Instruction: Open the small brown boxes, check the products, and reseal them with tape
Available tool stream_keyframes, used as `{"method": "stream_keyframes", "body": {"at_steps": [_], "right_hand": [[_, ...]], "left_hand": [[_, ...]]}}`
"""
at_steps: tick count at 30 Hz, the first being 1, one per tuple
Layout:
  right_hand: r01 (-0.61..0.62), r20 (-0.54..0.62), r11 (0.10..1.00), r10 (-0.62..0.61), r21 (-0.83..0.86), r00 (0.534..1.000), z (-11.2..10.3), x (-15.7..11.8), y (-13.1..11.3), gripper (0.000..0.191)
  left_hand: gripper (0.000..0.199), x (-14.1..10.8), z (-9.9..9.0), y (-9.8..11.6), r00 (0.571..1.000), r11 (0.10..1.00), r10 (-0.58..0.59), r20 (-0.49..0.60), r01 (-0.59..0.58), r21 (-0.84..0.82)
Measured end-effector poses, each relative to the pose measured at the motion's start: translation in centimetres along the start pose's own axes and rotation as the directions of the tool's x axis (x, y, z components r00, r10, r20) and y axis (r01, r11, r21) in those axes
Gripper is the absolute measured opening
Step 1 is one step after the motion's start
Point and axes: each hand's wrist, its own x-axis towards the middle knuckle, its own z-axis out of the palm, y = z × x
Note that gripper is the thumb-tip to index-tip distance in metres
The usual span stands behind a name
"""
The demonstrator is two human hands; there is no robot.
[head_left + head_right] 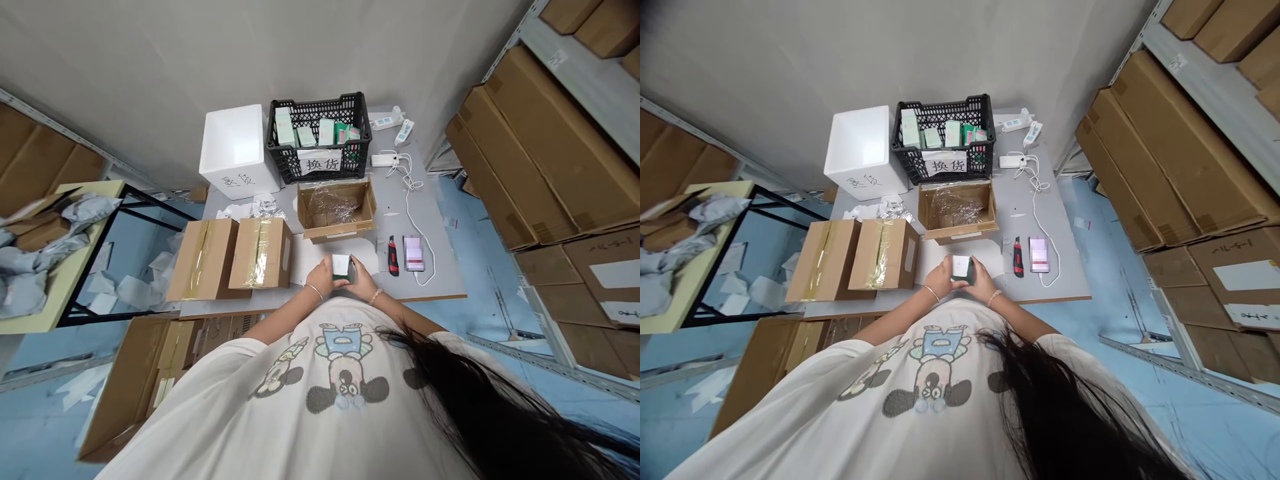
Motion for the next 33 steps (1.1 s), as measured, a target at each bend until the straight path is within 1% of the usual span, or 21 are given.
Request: {"method": "stream_keyframes", "body": {"at_steps": [2, 4, 7, 10, 14, 19, 22, 24, 26, 28, 29, 31, 33], "right_hand": [[0.064, -0.019, 0.998, -0.064, -0.008, 0.998, -0.3, -0.3, -0.7, 0.088], [0.084, -0.019, 0.996, -0.085, -0.013, 0.996, -0.5, -0.2, -1.0, 0.076], [0.108, -0.008, 0.994, -0.108, -0.028, 0.994, -0.7, 0.0, -0.9, 0.069], [0.128, 0.000, 0.990, -0.128, -0.062, 0.992, -0.7, -0.1, -0.5, 0.065], [0.121, -0.010, 0.990, -0.122, -0.066, 0.992, -0.8, -0.4, -0.2, 0.062], [0.092, -0.015, 0.993, -0.093, -0.073, 0.996, -0.8, -0.5, -0.3, 0.062], [0.084, -0.013, 0.994, -0.086, -0.072, 0.996, -0.7, -0.4, -0.3, 0.063], [0.075, -0.010, 0.995, -0.076, -0.060, 0.997, -0.8, -0.4, -0.3, 0.065], [0.052, -0.009, 0.998, -0.052, -0.037, 0.999, -0.9, -0.4, -0.2, 0.067], [0.023, -0.008, 1.000, -0.023, -0.004, 1.000, -1.1, -0.5, -0.1, 0.070], [0.012, -0.007, 1.000, -0.011, 0.013, 1.000, -1.2, -0.5, -0.1, 0.071], [-0.004, 0.004, 0.999, 0.004, 0.034, 1.000, -1.5, -0.6, 0.0, 0.073], [-0.006, 0.026, 1.000, 0.005, 0.028, 1.000, -1.9, -0.8, -0.1, 0.072]], "left_hand": [[0.080, -0.1, -0.7, 0.3, 1.000, 0.999, 0.002, 0.028, -0.004, 0.044], [0.076, -0.1, -1.1, 0.5, 0.999, 0.999, 0.006, 0.033, -0.007, 0.053], [0.080, 0.1, -1.0, 0.6, 0.996, 0.996, 0.084, 0.028, -0.084, 0.016], [0.082, 0.2, -0.8, 0.5, 0.985, 0.985, 0.171, 0.034, -0.170, -0.020], [0.074, 0.5, -1.0, 0.4, 0.978, 0.978, 0.201, 0.056, -0.197, -0.067], [0.068, 0.8, -1.7, -0.1, 0.957, 0.956, 0.278, 0.076, -0.269, -0.116], [0.063, 0.7, -1.8, -0.5, 0.953, 0.940, 0.301, 0.043, -0.289, -0.182], [0.063, 0.6, -1.7, -0.8, 0.956, 0.921, 0.294, 0.000, -0.284, -0.265], [0.062, 0.6, -1.7, -1.0, 0.961, 0.876, 0.274, -0.031, -0.263, -0.405], [0.054, 0.8, -1.8, -1.3, 0.974, 0.782, 0.226, -0.022, -0.195, -0.591], [0.048, 0.8, -1.8, -1.6, 0.983, 0.719, 0.182, -0.005, -0.137, -0.681], [0.040, 1.0, -1.6, -2.1, 0.998, 0.573, 0.056, 0.042, 0.002, -0.820], [0.041, 1.0, -1.2, -2.6, 0.993, 0.421, -0.063, 0.098, 0.115, -0.900]]}}
